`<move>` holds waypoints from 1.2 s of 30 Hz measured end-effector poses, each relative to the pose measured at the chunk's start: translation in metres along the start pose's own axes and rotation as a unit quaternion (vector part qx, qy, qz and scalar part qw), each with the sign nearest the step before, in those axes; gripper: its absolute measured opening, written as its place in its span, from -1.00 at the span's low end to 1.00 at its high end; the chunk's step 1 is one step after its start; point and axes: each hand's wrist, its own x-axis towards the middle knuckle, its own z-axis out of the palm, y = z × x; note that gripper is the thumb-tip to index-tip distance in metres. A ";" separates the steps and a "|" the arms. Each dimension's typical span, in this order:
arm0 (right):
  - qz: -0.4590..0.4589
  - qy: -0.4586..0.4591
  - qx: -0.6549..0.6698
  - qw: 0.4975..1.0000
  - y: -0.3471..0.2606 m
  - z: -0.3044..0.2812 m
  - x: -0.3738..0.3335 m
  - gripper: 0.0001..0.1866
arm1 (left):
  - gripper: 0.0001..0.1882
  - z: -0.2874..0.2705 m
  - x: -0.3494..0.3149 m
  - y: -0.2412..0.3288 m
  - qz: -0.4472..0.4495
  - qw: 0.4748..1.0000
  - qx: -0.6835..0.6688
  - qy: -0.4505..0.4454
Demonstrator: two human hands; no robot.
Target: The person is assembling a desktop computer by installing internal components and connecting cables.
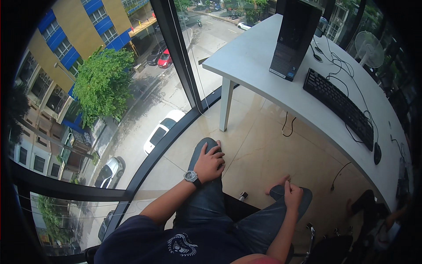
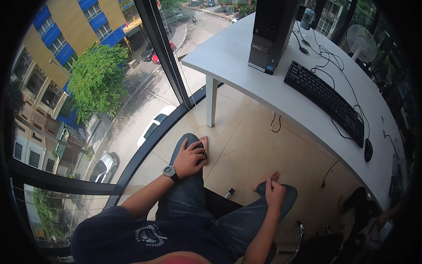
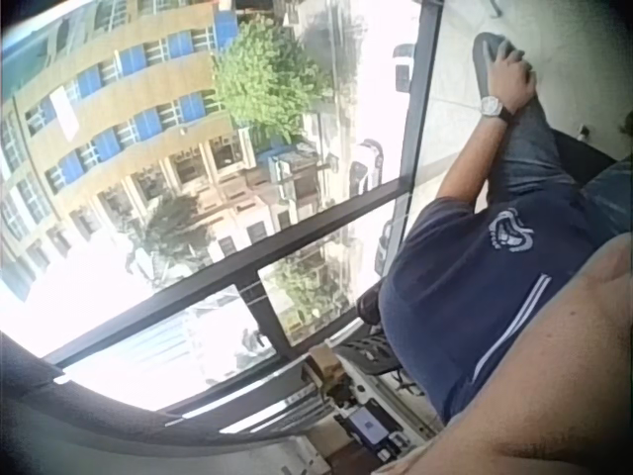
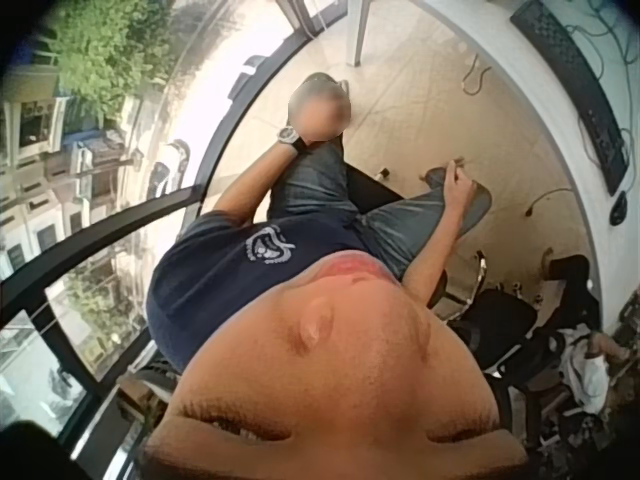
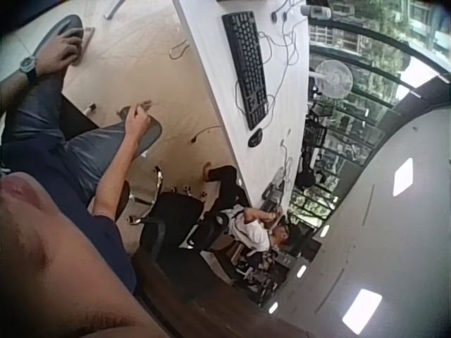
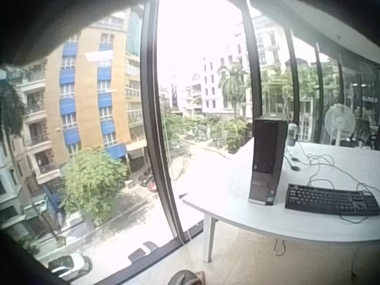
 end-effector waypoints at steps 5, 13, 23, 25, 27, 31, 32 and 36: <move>-0.002 0.003 0.001 1.000 0.002 0.000 -0.001 -0.54 | -0.80 0.001 0.000 -0.001 0.003 1.000 0.003 0.002; 0.012 -0.007 -0.009 1.000 -0.001 0.000 0.000 -0.52 | -0.81 0.000 0.000 -0.001 0.002 1.000 0.003 0.004; 0.010 -0.010 -0.016 1.000 -0.004 0.000 0.000 -0.53 | -0.81 0.001 -0.001 -0.001 0.001 1.000 0.001 0.001; 0.006 -0.009 -0.013 1.000 -0.005 0.000 0.000 -0.53 | -0.80 0.001 -0.001 -0.001 0.002 1.000 0.002 0.001; 0.015 -0.016 -0.015 1.000 -0.005 0.000 0.000 -0.53 | -0.80 0.002 -0.001 -0.002 0.000 1.000 0.001 0.002; 0.001 -0.006 -0.018 1.000 -0.005 0.000 0.000 -0.54 | -0.79 0.002 -0.001 -0.002 0.001 1.000 0.000 0.006; 0.012 -0.015 -0.024 1.000 -0.005 0.000 0.000 -0.54 | -0.79 0.002 0.000 -0.001 0.001 1.000 0.000 0.006; 0.016 -0.017 -0.023 0.999 -0.003 0.000 0.000 -0.54 | -0.79 -0.002 0.001 0.001 -0.003 1.000 -0.004 -0.004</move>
